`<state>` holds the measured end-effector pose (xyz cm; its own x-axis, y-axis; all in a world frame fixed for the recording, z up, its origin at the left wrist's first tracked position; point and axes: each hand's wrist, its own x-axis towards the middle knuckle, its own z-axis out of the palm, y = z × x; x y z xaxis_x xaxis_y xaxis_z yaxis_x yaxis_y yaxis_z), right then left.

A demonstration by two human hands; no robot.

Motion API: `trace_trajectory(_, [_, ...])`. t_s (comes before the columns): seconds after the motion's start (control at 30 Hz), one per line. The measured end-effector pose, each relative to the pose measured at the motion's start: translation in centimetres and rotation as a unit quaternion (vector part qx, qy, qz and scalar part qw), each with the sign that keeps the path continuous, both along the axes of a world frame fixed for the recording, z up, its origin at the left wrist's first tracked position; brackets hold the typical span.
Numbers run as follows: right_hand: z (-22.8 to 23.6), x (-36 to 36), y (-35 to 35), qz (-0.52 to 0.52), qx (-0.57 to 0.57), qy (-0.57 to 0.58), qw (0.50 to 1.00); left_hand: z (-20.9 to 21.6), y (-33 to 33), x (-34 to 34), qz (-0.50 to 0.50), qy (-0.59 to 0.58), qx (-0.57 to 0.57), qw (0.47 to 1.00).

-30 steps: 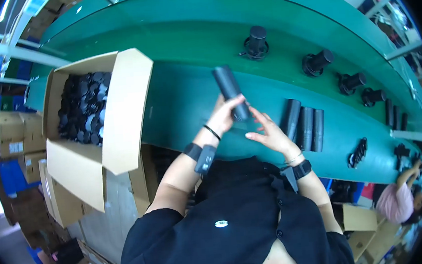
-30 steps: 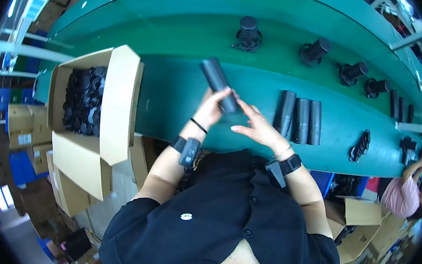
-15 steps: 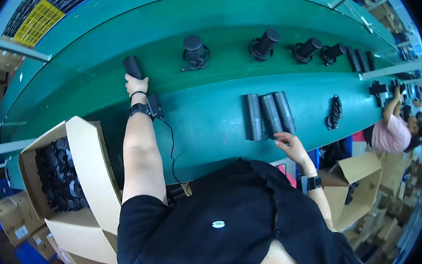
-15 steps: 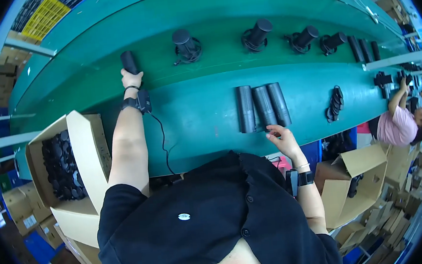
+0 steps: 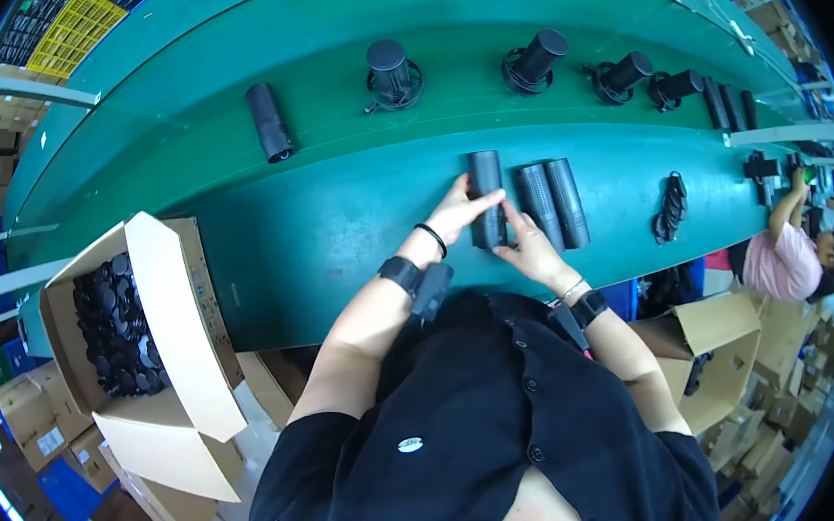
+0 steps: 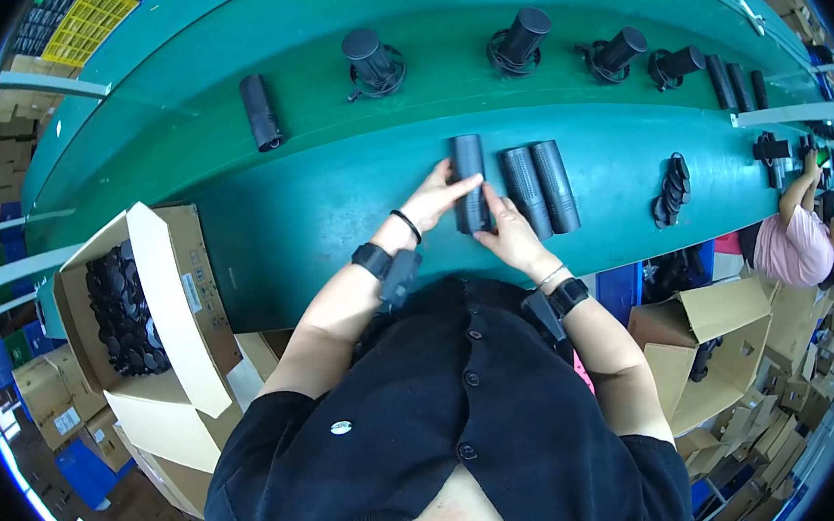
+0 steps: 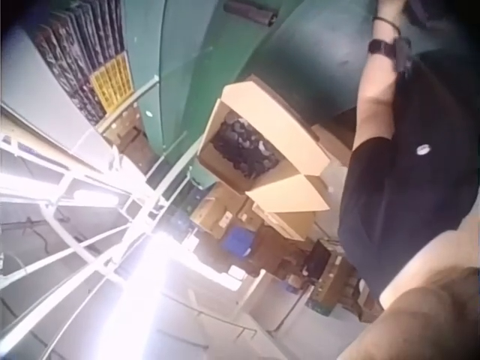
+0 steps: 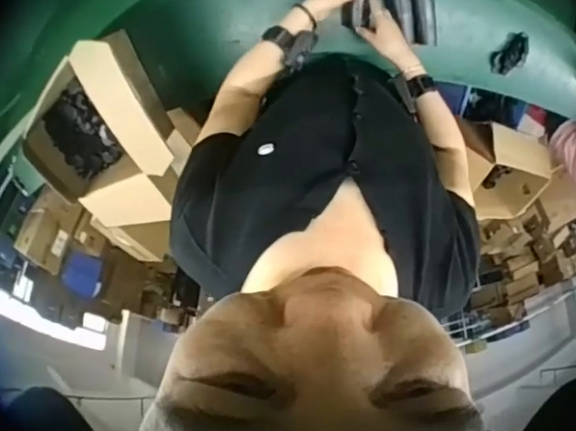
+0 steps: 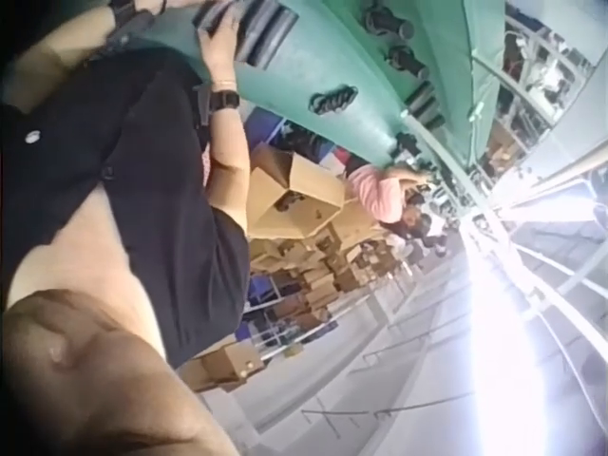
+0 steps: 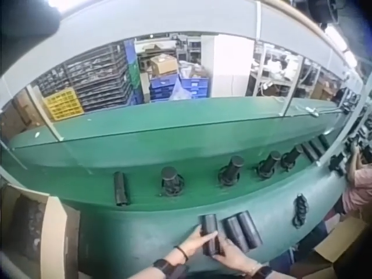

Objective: The person fits caps onto black cylinders by hand, places them on a table, and then retrieves more cylinders from a box. After carrying the cylinders back to the workbench, they continue fitting caps onto the remaining cylinders.

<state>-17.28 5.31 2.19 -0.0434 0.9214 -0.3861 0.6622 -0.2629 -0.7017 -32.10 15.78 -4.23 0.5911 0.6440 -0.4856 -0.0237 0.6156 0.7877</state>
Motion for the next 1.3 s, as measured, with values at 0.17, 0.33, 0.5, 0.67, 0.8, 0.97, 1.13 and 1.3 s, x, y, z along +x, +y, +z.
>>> trace_trajectory(0.17, [2.2,-0.6,1.5,0.092,0.051,0.160,0.981,2.3,0.1,-4.0,0.002,-0.016,0.009,1.000])
trace_trajectory(0.33, [3.9,-1.7,4.2,-0.094,-0.014,0.448,0.889,5.7,-2.3,-6.5,-0.017,0.009,0.204,0.979])
trace_trajectory(0.5, [3.0,-1.7,4.8,0.011,-0.030,0.405,0.914,5.8,-4.2,-7.1,-0.030,0.025,0.325,0.945])
trace_trajectory(0.67, [2.9,-2.1,4.6,0.048,-0.040,0.395,0.917,4.0,-4.2,-7.5,-0.016,0.000,0.264,0.964])
trace_trajectory(0.8, [3.2,-3.3,5.0,0.048,0.007,0.367,0.929,4.1,-3.6,-7.8,0.004,-0.025,0.217,0.976])
trace_trajectory(0.97, [1.7,-3.1,6.4,-0.083,-0.080,0.447,0.887,3.7,-2.2,-8.7,-0.010,0.089,0.378,0.922])
trace_trajectory(1.13, [4.8,-4.8,7.3,-0.034,-0.012,0.415,0.909,2.0,-1.1,-9.6,0.151,-0.016,0.176,0.973])
trace_trajectory(1.3, [4.1,3.9,6.1,-0.104,0.054,0.227,0.967,6.3,7.1,-18.8,0.386,0.180,0.235,0.874])
